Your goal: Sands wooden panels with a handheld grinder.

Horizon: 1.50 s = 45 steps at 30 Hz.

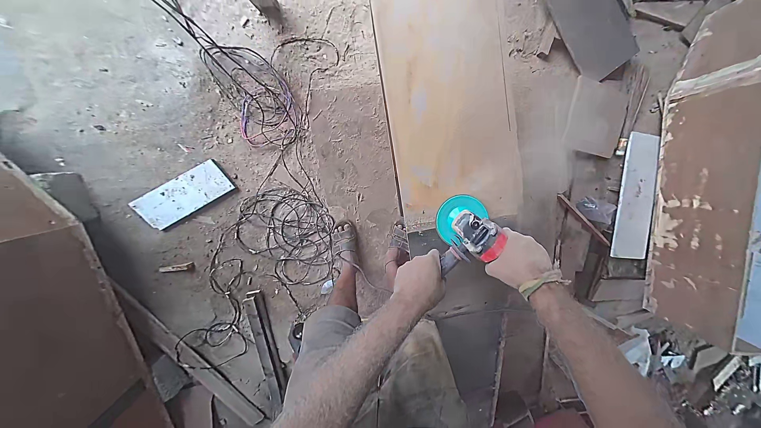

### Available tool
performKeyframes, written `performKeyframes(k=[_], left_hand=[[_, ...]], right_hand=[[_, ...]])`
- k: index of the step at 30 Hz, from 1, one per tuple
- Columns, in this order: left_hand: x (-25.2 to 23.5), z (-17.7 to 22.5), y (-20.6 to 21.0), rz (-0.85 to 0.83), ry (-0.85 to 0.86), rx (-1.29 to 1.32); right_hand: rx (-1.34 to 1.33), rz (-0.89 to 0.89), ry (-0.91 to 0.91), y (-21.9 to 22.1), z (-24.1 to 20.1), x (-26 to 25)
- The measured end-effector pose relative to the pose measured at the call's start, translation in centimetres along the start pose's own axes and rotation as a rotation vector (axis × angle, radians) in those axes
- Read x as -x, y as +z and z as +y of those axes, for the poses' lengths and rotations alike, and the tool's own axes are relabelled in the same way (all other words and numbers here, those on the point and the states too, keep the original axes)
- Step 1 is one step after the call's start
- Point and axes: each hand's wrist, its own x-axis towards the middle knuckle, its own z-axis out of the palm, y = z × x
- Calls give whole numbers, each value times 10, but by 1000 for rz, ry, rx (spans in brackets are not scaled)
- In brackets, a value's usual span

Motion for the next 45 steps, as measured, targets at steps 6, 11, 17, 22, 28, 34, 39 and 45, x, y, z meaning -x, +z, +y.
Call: performKeyframes(k=[6,11,17,22,28,34,39,45], left_hand=[[-9,30,-13,15,28,-90],[-19,52,-6,28,42,-105],[-23,78,-12,40,70,-161],[-32,105,-16,46,141,-229],[-32,128,-23,86,212,-263],[-5,37,-27,270,129,-213],[23,-73,13,536,-6,-140],[22,-66,17,367,-128,-180]], right_hand=[[-112,21,30,-3,27,-12],[-141,35,53,-3,50,-18],[-218,70,77,0,74,-28],[-305,90,178,1,97,-31],[-471,147,290,14,117,-41],[-399,120,131,20,36,-15],[-208,28,-171,30,-53,15],[-136,-28,-205,19,-52,17]])
